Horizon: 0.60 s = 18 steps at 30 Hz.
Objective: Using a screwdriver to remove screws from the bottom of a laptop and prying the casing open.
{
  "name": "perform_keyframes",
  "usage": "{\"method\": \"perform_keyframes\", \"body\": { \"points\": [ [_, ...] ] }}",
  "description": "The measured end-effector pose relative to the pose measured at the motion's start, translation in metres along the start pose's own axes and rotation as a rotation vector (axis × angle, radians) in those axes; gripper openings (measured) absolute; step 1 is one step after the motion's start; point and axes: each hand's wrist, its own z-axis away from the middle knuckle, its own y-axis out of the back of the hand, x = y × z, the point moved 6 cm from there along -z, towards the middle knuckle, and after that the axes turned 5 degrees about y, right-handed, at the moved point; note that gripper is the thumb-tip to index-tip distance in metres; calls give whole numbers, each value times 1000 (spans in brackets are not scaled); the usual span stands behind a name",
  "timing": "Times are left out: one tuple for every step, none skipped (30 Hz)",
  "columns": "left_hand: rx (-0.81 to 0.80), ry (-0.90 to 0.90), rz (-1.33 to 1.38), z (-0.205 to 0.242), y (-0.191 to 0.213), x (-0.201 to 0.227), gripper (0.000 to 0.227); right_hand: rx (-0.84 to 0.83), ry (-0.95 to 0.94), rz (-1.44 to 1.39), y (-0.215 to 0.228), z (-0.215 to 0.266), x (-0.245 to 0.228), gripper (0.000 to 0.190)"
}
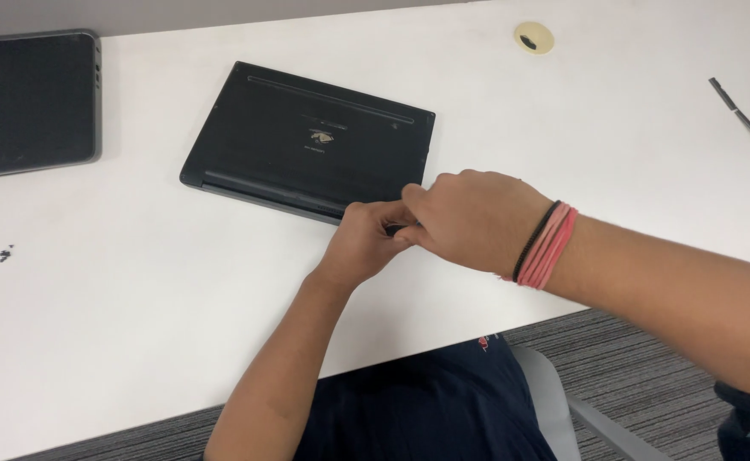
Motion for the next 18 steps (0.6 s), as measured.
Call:
{"method": "perform_keyframes", "body": {
  "points": [
    [-2,-25,14,0,-1,2,18,-98,-98,-37,-4,3,5,37],
    [-1,-24,12,-1,-3,0,18,-97,-97,-37,-12,1,7,37],
    [19,-80,8,-2,-6,2,19,-53,-87,47,-17,0,9,27],
    [39,-136,4,-2,-8,3,20,-9,-77,132,-22,0,10,18],
    [38,-134,6,-2,-9,4,20,-12,-77,131,-22,0,10,18],
    [55,-75,21,-2,-10,1,18,-35,-71,93,-22,-1,9,18],
    [70,-16,36,-2,-10,-2,17,-56,-65,54,-23,-1,8,19],
    [69,-15,36,0,-9,-5,17,-58,-66,53,-23,-1,10,19],
    [62,-27,25,0,-8,-7,17,-33,-23,78,-22,-2,9,19],
    [54,-39,14,1,-8,-9,17,-7,20,104,-20,-3,8,19],
    [56,-37,14,2,-9,-12,17,-8,22,103,-19,-5,9,19],
    [39,-31,-3,3,-11,-16,12,-19,62,143,-19,-6,8,20],
    [25,-28,-22,3,-12,-19,8,-27,102,184,-18,-8,6,20],
    [29,-29,-24,1,-12,-20,8,-25,105,187,-17,-10,8,20],
    [63,27,34,-1,-11,-25,8,15,155,214,-14,-11,7,23],
    [96,83,93,-2,-11,-30,7,55,206,241,-12,-12,5,27],
    [94,91,94,-4,-9,-28,7,51,208,235,-7,-11,6,27],
    [110,11,151,-5,-7,-21,10,87,234,194,0,-11,4,29]
  ]
}}
